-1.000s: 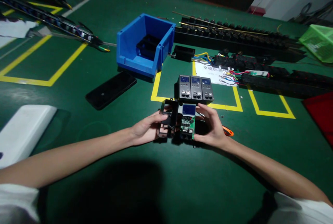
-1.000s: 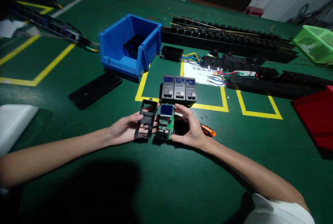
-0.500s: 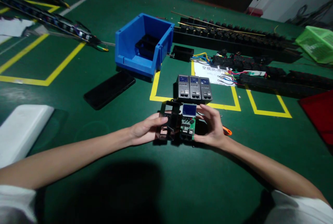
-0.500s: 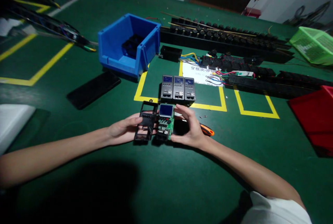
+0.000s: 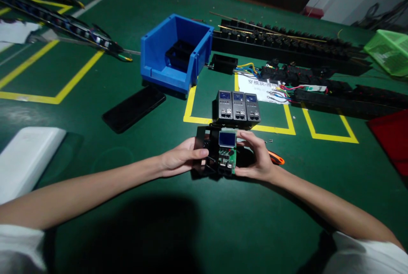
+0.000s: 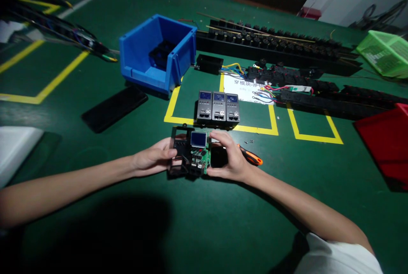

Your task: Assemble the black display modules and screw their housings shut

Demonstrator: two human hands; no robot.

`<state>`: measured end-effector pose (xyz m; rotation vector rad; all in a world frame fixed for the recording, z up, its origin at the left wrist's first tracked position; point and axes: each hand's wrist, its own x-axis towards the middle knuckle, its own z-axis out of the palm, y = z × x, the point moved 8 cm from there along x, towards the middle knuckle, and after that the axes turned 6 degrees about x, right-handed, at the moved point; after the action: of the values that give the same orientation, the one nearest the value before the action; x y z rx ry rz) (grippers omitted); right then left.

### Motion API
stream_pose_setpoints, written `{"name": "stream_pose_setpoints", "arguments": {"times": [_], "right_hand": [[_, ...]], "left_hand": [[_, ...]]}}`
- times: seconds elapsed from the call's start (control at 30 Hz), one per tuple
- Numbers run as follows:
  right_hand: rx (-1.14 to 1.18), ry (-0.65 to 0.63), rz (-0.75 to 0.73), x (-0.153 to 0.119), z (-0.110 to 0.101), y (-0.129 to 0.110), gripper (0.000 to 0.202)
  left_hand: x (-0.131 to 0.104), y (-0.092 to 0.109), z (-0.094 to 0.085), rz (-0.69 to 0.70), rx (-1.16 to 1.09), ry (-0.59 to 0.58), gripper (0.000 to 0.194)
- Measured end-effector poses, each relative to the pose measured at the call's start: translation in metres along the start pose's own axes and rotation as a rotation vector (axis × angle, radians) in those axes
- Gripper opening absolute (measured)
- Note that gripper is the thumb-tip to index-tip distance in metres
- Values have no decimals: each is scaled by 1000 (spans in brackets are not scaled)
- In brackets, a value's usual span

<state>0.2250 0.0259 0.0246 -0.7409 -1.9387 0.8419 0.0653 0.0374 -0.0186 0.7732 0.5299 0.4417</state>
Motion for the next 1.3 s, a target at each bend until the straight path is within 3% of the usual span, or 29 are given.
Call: {"name": "stream_pose_setpoints", "arguments": {"times": [0.9,1.13,1.3], "right_hand": [[-130,-7,-48,9,-2,-7,85],[-161,-3,-84,12,-2,-12,83],[-174,8,-99,15,-4,-17,77]], "left_hand": [[-1,3,1,48,5,24,62],[0,7,8,87,-40,-4,52],[0,7,5,93,-66,37,46]]}}
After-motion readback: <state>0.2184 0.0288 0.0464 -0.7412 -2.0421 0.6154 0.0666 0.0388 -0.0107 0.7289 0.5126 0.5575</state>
